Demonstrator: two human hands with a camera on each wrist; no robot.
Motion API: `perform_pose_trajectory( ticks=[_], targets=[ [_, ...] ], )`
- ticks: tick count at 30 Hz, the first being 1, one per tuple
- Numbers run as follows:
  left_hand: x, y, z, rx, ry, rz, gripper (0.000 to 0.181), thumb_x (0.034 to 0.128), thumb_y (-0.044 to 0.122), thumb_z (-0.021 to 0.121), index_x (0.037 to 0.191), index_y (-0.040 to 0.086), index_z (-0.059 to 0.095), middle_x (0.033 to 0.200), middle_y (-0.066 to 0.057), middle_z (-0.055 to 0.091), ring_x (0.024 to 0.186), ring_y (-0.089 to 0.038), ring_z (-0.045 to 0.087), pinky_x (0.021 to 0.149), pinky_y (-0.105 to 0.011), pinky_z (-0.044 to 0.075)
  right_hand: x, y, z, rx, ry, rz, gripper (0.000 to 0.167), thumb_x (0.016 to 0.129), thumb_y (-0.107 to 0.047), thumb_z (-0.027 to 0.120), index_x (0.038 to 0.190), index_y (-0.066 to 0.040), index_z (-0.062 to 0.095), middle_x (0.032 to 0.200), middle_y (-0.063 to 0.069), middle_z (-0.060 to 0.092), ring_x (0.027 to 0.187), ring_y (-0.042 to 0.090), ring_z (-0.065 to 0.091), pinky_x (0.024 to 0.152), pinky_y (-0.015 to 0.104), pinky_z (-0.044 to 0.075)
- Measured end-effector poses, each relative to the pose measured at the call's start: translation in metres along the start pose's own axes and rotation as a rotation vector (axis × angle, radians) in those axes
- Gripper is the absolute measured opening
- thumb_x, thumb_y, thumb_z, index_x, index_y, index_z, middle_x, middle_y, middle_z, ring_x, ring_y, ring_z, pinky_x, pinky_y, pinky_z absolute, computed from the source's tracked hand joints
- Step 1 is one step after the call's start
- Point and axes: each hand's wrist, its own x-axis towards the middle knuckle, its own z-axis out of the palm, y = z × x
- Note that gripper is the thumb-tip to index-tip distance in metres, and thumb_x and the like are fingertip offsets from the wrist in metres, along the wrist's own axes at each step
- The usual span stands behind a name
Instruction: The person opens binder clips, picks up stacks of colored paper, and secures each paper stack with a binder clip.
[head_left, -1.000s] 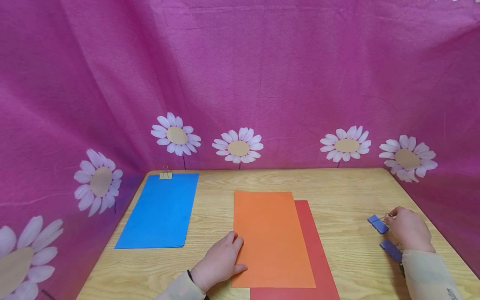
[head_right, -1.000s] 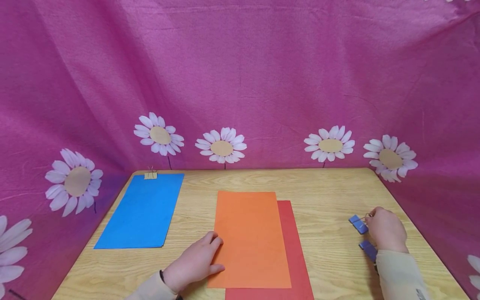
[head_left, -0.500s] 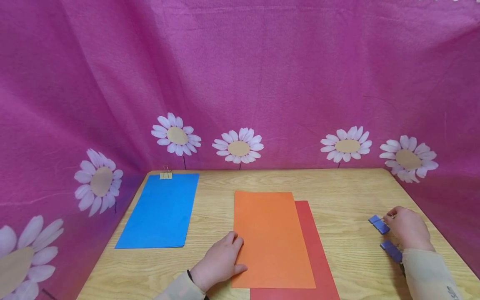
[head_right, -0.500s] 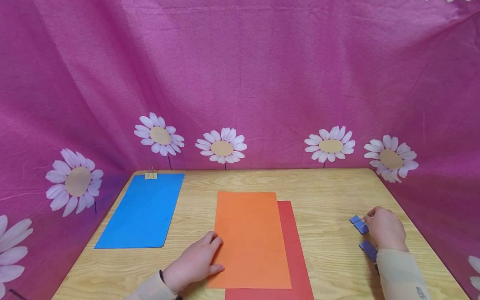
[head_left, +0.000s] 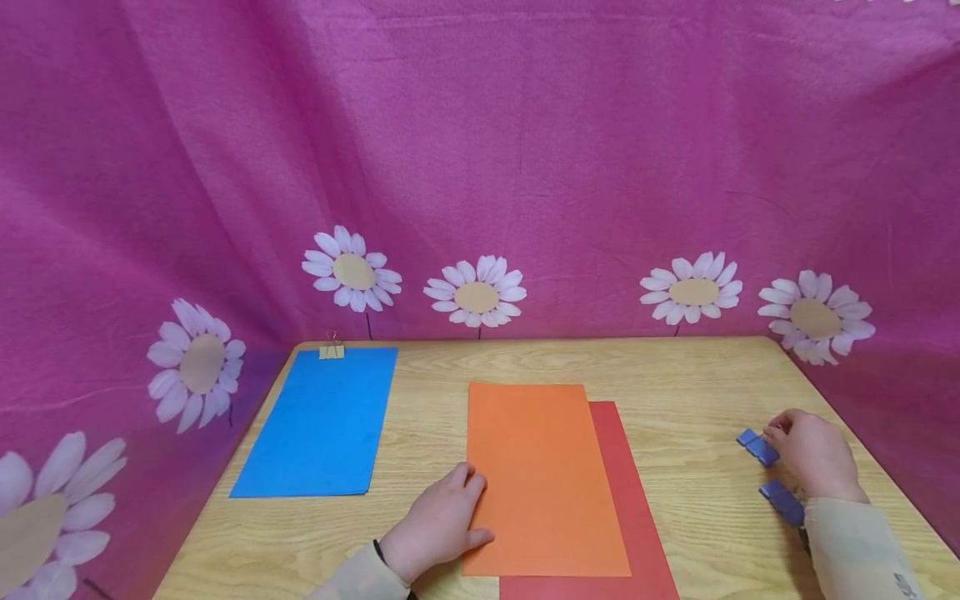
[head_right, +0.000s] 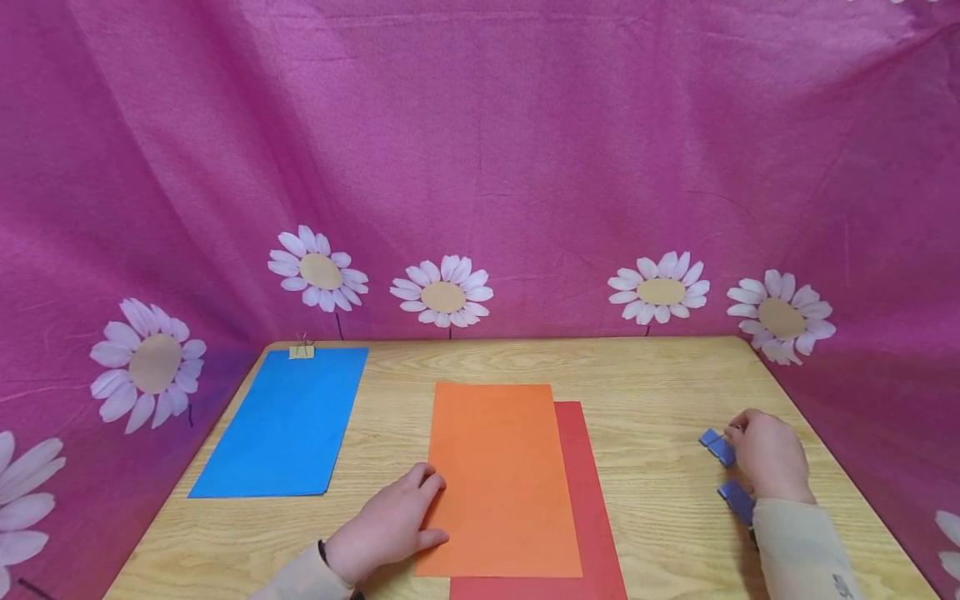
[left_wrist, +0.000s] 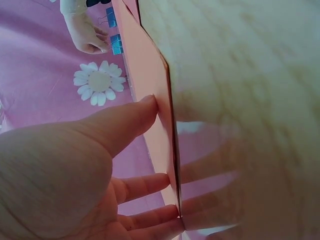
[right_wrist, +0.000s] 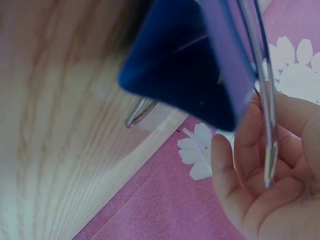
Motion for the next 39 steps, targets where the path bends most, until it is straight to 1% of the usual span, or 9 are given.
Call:
perform_pose_trajectory(
  ticks=[3, 5, 10, 17, 20, 24, 27, 34, 39],
  targets=[
    [0.000, 0.000, 0.000, 0.000, -0.001, -0.001, 0.067, 0.0876, 0.047, 0.080, 0.135, 0.006, 0.058, 0.135, -0.014, 0.055, 0.114, -0.027, 0.063, 0.099, -0.041, 0.055, -0.002, -0.003, -0.001, -0.006, 0.023, -0.032, 0.019, 0.099, -0.010, 0.064, 0.101, 0.009, 0.065, 0.080, 0.016, 0.065, 0.071, 0.029, 0.055, 0.064, 0.040, 0.044],
    [0.000, 0.000, 0.000, -0.001, -0.005, -0.003, 0.067, 0.0877, 0.047, 0.080, 0.136, 0.006, 0.058, 0.136, -0.014, 0.055, 0.115, -0.027, 0.063, 0.099, -0.041, 0.055, -0.002, -0.005, 0.000, -0.017, 0.043, -0.060, 0.017, 0.098, -0.010, 0.065, 0.099, 0.007, 0.066, 0.080, 0.017, 0.065, 0.072, 0.031, 0.056, 0.064, 0.042, 0.045],
    [0.001, 0.000, 0.000, 0.003, -0.005, -0.003, 0.067, 0.0874, 0.048, 0.080, 0.136, 0.006, 0.058, 0.136, -0.014, 0.055, 0.115, -0.027, 0.063, 0.099, -0.041, 0.055, -0.004, -0.007, 0.003, -0.037, 0.070, -0.101, 0.015, 0.097, -0.010, 0.067, 0.097, 0.005, 0.067, 0.088, 0.022, 0.068, 0.077, 0.037, 0.061, 0.070, 0.055, 0.050],
    [0.001, 0.000, 0.001, -0.001, -0.004, -0.003, 0.067, 0.0871, 0.048, 0.081, 0.135, 0.007, 0.058, 0.136, -0.014, 0.055, 0.115, -0.027, 0.063, 0.098, -0.041, 0.055, -0.007, -0.011, 0.009, -0.041, 0.112, -0.136, 0.015, 0.093, -0.011, 0.071, 0.095, 0.004, 0.070, 0.086, 0.021, 0.068, 0.074, 0.035, 0.063, 0.065, 0.053, 0.051],
    [0.001, 0.000, 0.001, 0.000, -0.005, -0.004, 0.067, 0.0869, 0.048, 0.081, 0.135, 0.007, 0.058, 0.135, -0.014, 0.055, 0.114, -0.027, 0.063, 0.098, -0.041, 0.055, -0.008, -0.012, 0.011, -0.055, 0.127, -0.161, 0.016, 0.092, -0.012, 0.072, 0.094, 0.004, 0.070, 0.092, 0.026, 0.064, 0.074, 0.038, 0.063, 0.066, 0.056, 0.051],
    [0.001, 0.000, 0.001, -0.004, -0.003, -0.004, 0.067, 0.0866, 0.047, 0.081, 0.135, 0.007, 0.058, 0.135, -0.014, 0.055, 0.114, -0.027, 0.064, 0.098, -0.041, 0.055, -0.010, -0.014, 0.013, -0.069, 0.149, -0.180, 0.015, 0.092, -0.013, 0.071, 0.092, 0.002, 0.071, 0.101, 0.032, 0.056, 0.081, 0.044, 0.062, 0.069, 0.059, 0.052],
    [0.001, 0.000, 0.002, -0.007, 0.001, -0.005, 0.067, 0.0863, 0.047, 0.082, 0.134, 0.007, 0.058, 0.135, -0.014, 0.055, 0.113, -0.027, 0.064, 0.097, -0.041, 0.055, -0.012, -0.015, 0.014, -0.068, 0.160, -0.180, 0.013, 0.092, -0.013, 0.070, 0.089, -0.001, 0.072, 0.106, 0.034, 0.054, 0.088, 0.048, 0.061, 0.069, 0.060, 0.052],
    [0.001, -0.001, 0.002, -0.004, 0.009, -0.001, 0.066, 0.0860, 0.047, 0.082, 0.133, 0.007, 0.059, 0.134, -0.014, 0.055, 0.112, -0.027, 0.064, 0.095, -0.040, 0.056, -0.014, -0.017, 0.011, -0.071, 0.112, -0.163, 0.011, 0.093, -0.012, 0.070, 0.089, -0.002, 0.073, 0.117, 0.037, 0.058, 0.101, 0.057, 0.059, 0.075, 0.065, 0.051],
    [0.001, -0.001, 0.002, -0.005, 0.012, 0.000, 0.066, 0.0857, 0.047, 0.082, 0.133, 0.007, 0.059, 0.133, -0.014, 0.055, 0.111, -0.027, 0.064, 0.095, -0.040, 0.056, -0.014, -0.019, 0.009, -0.081, 0.082, -0.161, 0.009, 0.090, -0.013, 0.074, 0.089, -0.004, 0.073, 0.118, 0.035, 0.061, 0.101, 0.058, 0.060, 0.070, 0.064, 0.052]
  ],
)
